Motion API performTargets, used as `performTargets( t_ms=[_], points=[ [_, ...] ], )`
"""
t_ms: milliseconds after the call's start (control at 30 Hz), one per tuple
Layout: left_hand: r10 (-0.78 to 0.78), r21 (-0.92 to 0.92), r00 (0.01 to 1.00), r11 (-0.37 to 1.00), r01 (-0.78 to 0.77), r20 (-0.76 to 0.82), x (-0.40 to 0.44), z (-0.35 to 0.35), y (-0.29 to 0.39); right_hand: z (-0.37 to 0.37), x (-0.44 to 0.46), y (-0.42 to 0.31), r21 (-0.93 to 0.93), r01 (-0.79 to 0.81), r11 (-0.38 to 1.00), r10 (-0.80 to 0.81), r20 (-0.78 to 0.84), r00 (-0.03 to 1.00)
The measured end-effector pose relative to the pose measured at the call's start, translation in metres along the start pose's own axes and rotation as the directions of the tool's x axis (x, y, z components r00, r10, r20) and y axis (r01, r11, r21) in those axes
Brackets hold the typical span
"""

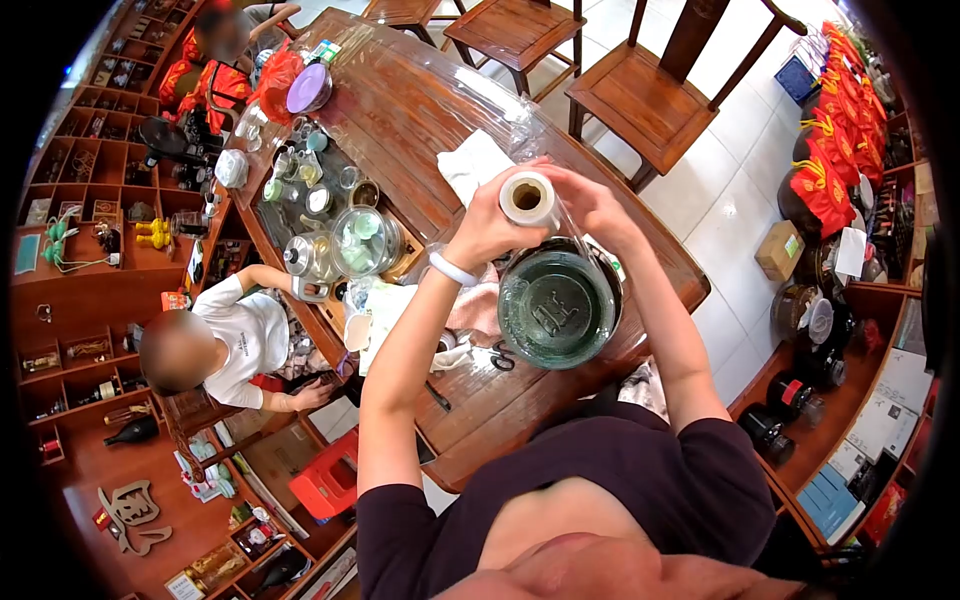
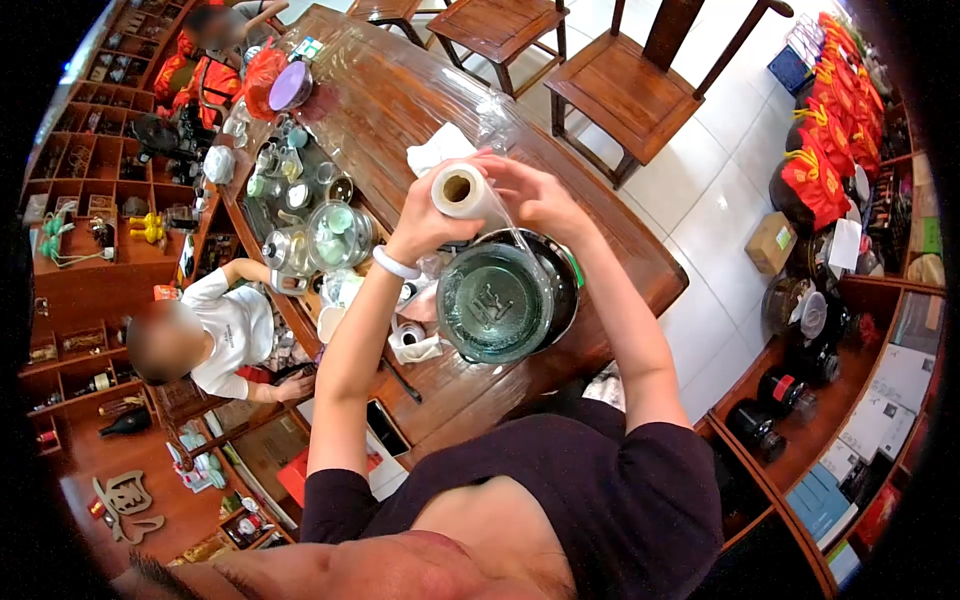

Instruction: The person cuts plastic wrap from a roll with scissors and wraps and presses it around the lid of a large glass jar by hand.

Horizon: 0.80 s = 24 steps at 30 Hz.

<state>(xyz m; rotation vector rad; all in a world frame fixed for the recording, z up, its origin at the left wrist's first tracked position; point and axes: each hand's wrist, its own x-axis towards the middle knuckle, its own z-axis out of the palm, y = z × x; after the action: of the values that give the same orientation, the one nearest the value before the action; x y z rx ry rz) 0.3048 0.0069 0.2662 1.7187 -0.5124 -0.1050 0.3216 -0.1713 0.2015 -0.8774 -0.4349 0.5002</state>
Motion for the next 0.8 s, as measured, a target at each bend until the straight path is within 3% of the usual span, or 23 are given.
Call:
performTargets(
  t_ms=[67,167,233,300,433,567,733,800],
  points=[
    [-0.135,-0.135,0.991,0.982,0.136,0.014,-0.002,-0.002,0.000,-0.009,-0.019,-0.014,-0.130,-0.005,0.992,0.002,-0.021,1.000],
    [-0.115,-0.120,0.992,0.985,0.120,0.053,-0.004,-0.012,-0.002,-0.002,-0.048,-0.037,-0.149,-0.024,0.989,0.014,-0.064,0.998],
    [-0.090,-0.131,0.993,0.986,0.099,0.079,-0.005,-0.021,-0.007,0.010,-0.065,-0.045,-0.248,-0.011,0.969,0.022,0.039,0.999],
    [-0.070,-0.145,0.993,0.986,0.084,0.097,-0.010,-0.027,-0.010,0.026,-0.077,-0.047,-0.252,-0.063,0.966,0.080,0.058,0.995],
    [-0.066,-0.091,0.986,0.993,0.080,0.150,-0.021,-0.040,-0.008,0.047,-0.090,-0.044,-0.447,-0.052,0.893,0.129,0.143,0.981],
    [-0.074,-0.171,0.977,0.979,0.109,0.202,-0.033,-0.045,0.004,0.054,-0.091,-0.035,-0.582,0.072,0.810,0.030,0.164,0.986],
    [-0.084,-0.149,0.976,0.982,0.115,0.203,-0.055,-0.040,0.003,0.055,-0.092,-0.029,-0.623,0.095,0.776,-0.011,0.137,0.991],
    [-0.131,-0.283,0.988,0.947,0.148,0.080,-0.066,-0.030,-0.003,0.053,-0.093,-0.028,-0.630,0.084,0.772,0.018,0.153,0.988]
  ],
)
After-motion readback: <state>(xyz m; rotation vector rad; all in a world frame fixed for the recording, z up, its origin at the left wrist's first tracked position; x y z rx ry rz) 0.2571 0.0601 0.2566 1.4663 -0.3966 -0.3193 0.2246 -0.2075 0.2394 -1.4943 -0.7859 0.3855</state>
